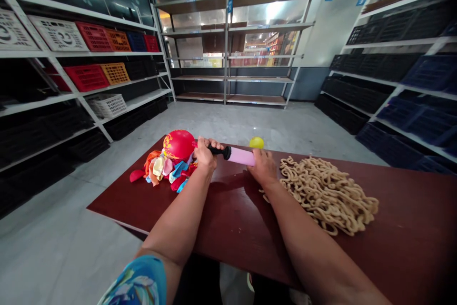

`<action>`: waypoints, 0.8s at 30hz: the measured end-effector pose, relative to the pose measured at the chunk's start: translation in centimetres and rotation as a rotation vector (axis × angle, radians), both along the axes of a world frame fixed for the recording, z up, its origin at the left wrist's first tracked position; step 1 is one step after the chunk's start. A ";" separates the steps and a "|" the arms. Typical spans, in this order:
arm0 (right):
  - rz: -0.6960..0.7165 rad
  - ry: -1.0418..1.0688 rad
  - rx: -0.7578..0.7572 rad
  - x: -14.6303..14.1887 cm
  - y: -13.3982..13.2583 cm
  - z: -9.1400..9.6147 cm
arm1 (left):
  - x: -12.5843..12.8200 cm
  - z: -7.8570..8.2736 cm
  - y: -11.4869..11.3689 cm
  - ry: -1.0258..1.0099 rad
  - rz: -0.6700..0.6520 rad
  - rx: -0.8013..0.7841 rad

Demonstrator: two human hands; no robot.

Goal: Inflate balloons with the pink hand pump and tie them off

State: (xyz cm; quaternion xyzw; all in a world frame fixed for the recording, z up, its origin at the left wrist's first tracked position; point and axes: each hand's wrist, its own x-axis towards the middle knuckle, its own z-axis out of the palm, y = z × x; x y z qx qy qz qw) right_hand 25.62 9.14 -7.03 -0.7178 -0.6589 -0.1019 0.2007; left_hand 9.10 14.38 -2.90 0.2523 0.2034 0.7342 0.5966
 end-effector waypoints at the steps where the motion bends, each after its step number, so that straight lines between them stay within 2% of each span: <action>1: 0.004 0.003 0.002 0.2 0.0 0.0 | -0.2 0.2 0.0 0.007 0.013 0.005; 4: -0.023 0.018 0.004 1.5 0.3 -0.1 | -1.1 1.0 0.2 0.014 0.059 0.014; 8: -0.172 0.064 0.043 3.5 0.5 -0.7 | -2.2 2.5 0.8 0.007 0.080 0.001; 10: -0.234 0.093 0.080 4.1 0.6 -1.2 | -2.2 3.1 1.0 0.007 0.080 0.007; 13: -0.250 0.115 0.129 4.0 0.8 -1.6 | -1.3 3.6 1.1 -0.010 0.070 0.024; 16: -0.206 0.092 0.150 2.9 0.8 -1.4 | 0.3 3.3 0.8 -0.031 0.030 0.030; 20: -0.118 0.043 0.122 1.6 0.6 -1.0 | 2.1 1.9 0.4 -0.027 -0.020 0.027; 24: -0.073 0.027 0.091 1.4 0.9 -1.1 | 2.5 0.7 0.6 -0.012 -0.039 0.051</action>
